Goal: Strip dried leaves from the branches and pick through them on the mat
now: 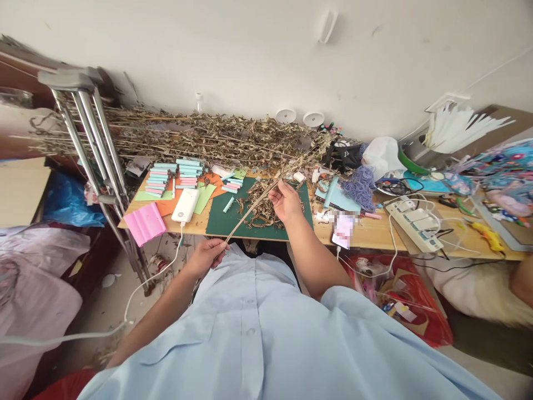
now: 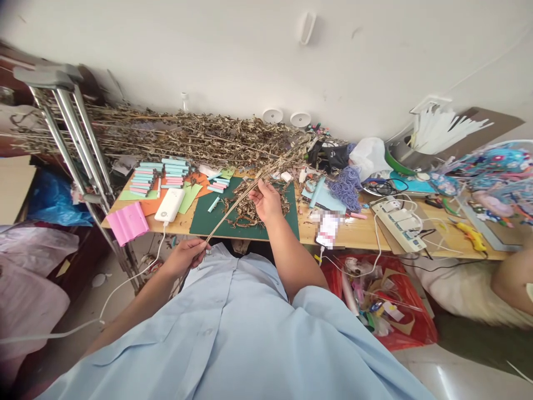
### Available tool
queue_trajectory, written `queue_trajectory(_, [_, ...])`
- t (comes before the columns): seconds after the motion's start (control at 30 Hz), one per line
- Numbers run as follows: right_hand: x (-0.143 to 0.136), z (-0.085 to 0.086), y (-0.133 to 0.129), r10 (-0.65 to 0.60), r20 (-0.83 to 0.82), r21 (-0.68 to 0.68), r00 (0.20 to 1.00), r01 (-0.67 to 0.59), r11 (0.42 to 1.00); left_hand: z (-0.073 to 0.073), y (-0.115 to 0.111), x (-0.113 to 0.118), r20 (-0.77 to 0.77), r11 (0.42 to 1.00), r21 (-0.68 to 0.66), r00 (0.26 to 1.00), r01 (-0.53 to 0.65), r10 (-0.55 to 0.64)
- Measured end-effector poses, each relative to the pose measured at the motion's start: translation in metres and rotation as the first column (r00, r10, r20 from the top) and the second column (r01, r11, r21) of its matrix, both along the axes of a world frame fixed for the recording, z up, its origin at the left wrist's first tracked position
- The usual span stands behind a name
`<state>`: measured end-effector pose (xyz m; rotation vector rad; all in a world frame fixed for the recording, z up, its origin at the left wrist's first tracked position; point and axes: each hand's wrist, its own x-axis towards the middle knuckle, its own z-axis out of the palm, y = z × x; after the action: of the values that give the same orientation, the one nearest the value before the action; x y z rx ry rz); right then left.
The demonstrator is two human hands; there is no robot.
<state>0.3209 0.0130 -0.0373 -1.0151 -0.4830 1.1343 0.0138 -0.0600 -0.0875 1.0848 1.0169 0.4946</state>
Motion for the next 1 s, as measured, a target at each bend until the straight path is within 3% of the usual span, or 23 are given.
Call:
queue_trajectory(0.27, [-0.013, -0.011, -0.003, -0.097, 0.039, -0.036, 0.995, 0.098, 0.995, 0.001, 0.000, 0.000, -0.025, 1.000, 0.025, 1.000, 0.007, -0.006])
queue_trajectory(0.5, [-0.031, -0.022, -0.018, 0.048, 0.246, -0.055, 0.968, -0.035, 0.998, 0.005, 0.004, 0.011, 0.018, 1.000, 0.021, 1.000, -0.018, 0.017])
queue_trajectory(0.57, [-0.022, -0.025, -0.020, 0.065, 0.422, -0.096, 0.904, -0.027, 0.995, 0.006, 0.005, 0.011, 0.016, 1.000, 0.024, 1.000, -0.018, 0.018])
queue_trajectory(0.67, [0.005, -0.026, -0.018, 0.011, 0.699, -0.106, 0.715, 0.088, 0.990, 0.008, 0.005, 0.007, 0.009, 0.999, 0.022, 1.000, -0.025, 0.025])
queue_trajectory(0.73, [0.022, -0.024, -0.013, -0.077, 0.780, -0.040, 0.620, 0.173, 0.984, 0.007, 0.003, 0.004, -0.006, 0.999, 0.031, 1.000, -0.025, 0.025])
queue_trajectory(0.77, [0.027, -0.021, -0.011, -0.117, 0.777, -0.009, 0.619, 0.198, 0.980, 0.006, 0.003, 0.002, -0.015, 0.999, 0.040, 1.000, -0.020, 0.020])
queue_trajectory(0.83, [0.033, -0.015, -0.005, -0.157, 0.673, 0.012, 0.723, 0.202, 0.979, 0.004, 0.001, 0.001, -0.032, 0.998, 0.066, 0.999, 0.001, 0.001])
queue_trajectory(0.9, [0.031, -0.008, 0.000, -0.099, 0.477, -0.006, 0.873, 0.116, 0.993, 0.002, 0.000, 0.002, -0.063, 0.994, 0.102, 0.998, 0.030, -0.024])
queue_trajectory(1.0, [0.023, 0.003, 0.006, 0.003, 0.263, -0.002, 0.965, -0.002, 1.000, 0.000, -0.001, 0.002, -0.126, 0.985, 0.151, 0.990, 0.086, -0.067])
